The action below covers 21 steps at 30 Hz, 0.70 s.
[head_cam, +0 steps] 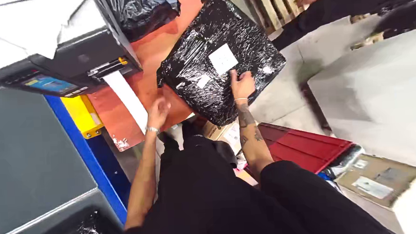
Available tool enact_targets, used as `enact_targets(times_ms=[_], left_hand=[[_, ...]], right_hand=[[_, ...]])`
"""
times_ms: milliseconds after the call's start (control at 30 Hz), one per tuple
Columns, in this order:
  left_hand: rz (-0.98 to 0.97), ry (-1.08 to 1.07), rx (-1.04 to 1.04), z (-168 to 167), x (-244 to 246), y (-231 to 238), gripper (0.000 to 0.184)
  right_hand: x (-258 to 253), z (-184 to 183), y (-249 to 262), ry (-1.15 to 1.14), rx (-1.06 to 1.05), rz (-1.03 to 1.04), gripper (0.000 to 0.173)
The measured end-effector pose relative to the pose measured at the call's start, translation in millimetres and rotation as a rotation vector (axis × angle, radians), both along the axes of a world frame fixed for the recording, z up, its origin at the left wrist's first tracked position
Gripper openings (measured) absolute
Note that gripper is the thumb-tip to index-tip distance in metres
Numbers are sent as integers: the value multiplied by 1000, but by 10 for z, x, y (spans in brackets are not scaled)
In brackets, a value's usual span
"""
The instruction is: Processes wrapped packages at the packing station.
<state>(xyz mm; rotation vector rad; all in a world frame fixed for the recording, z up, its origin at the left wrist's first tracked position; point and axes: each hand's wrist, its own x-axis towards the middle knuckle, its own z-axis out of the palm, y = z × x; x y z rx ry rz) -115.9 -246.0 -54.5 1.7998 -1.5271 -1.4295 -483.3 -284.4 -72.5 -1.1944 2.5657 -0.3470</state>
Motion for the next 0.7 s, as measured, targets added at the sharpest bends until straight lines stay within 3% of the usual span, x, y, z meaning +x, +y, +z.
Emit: enact_targets(times_ms=[133,200,267,333,433,533,600,700], left_hand=[[-3,-253,-300,-51,-295,-1303,78],[-43,-261,-111,-304,-357,-1770,90],[-26,-146,74,-581,-445,-1968,85],[28,-149,41,-527,-575,-1859,81],[115,-252,-255,-63,-491,-1225,70],[226,-241,-543,166,108,-112,66],[309,-246,-699,195,654,770,79],[487,-423,-650,418,1365,2081,108]], right_hand=[[-742,-66,145,-38,-228,-502,87],[-846,-356,280,-317,-343,-628,88],[-775,-553,380,-708,-491,-621,67],[-708,-552,465,-951,-613,-551,59],[-468,-491,777,-1085,-789,-437,50],[-73,-526,1286,-1218,-831,-549,45],[214,-627,1552,-1369,-846,-496,37],[745,-636,1601,-1616,-761,-241,40]])
